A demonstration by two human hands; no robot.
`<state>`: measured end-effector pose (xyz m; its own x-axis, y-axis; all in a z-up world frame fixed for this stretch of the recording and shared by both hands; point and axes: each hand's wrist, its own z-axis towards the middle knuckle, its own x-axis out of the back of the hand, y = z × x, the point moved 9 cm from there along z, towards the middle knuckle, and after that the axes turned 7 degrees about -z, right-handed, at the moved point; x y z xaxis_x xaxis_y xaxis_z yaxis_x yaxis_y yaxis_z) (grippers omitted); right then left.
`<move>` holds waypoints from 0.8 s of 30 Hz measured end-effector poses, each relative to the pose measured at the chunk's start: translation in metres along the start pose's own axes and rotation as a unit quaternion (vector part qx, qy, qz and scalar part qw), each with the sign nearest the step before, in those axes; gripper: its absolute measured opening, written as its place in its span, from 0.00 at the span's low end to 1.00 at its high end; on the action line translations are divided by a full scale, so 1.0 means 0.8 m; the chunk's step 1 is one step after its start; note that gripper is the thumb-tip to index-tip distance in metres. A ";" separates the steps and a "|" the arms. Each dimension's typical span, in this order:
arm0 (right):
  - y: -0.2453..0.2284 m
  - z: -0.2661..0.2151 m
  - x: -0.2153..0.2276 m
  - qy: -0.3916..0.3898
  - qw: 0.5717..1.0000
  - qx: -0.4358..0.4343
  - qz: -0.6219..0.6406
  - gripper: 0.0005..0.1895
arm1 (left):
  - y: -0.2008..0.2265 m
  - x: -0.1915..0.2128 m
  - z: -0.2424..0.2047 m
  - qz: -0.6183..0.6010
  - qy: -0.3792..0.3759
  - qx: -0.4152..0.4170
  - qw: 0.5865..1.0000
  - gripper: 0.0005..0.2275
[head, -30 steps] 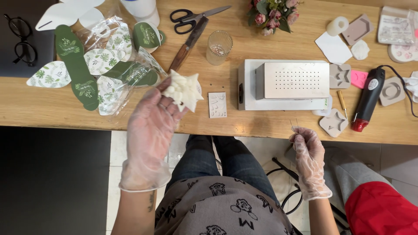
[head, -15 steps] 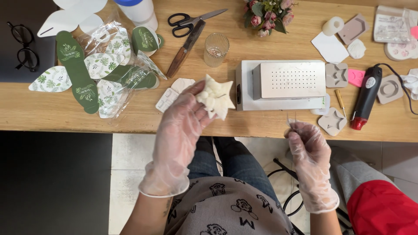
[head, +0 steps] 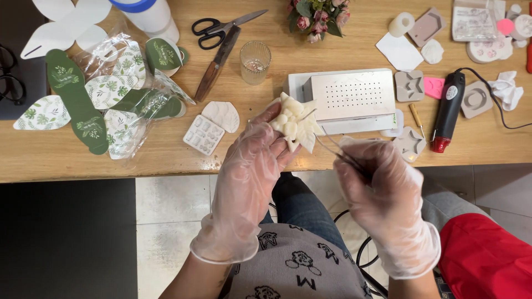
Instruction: The person uses tweezers to remove wax pieces from a mold, heats the pieces with a heat gun, and then assembles them into a star shape.
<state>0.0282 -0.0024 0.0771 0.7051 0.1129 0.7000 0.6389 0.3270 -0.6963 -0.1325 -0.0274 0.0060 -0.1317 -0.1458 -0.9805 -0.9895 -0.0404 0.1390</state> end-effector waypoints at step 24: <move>0.048 0.023 -0.008 -0.063 0.977 -0.103 0.177 0.08 | -0.011 0.006 0.015 0.060 0.067 0.046 0.995 0.27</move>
<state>0.0429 0.0265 0.0487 0.8578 0.3032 0.4151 0.4197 0.0530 -0.9061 -0.1254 -0.0161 -0.0018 -0.2458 -0.2748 -0.9295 -0.9693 0.0756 0.2340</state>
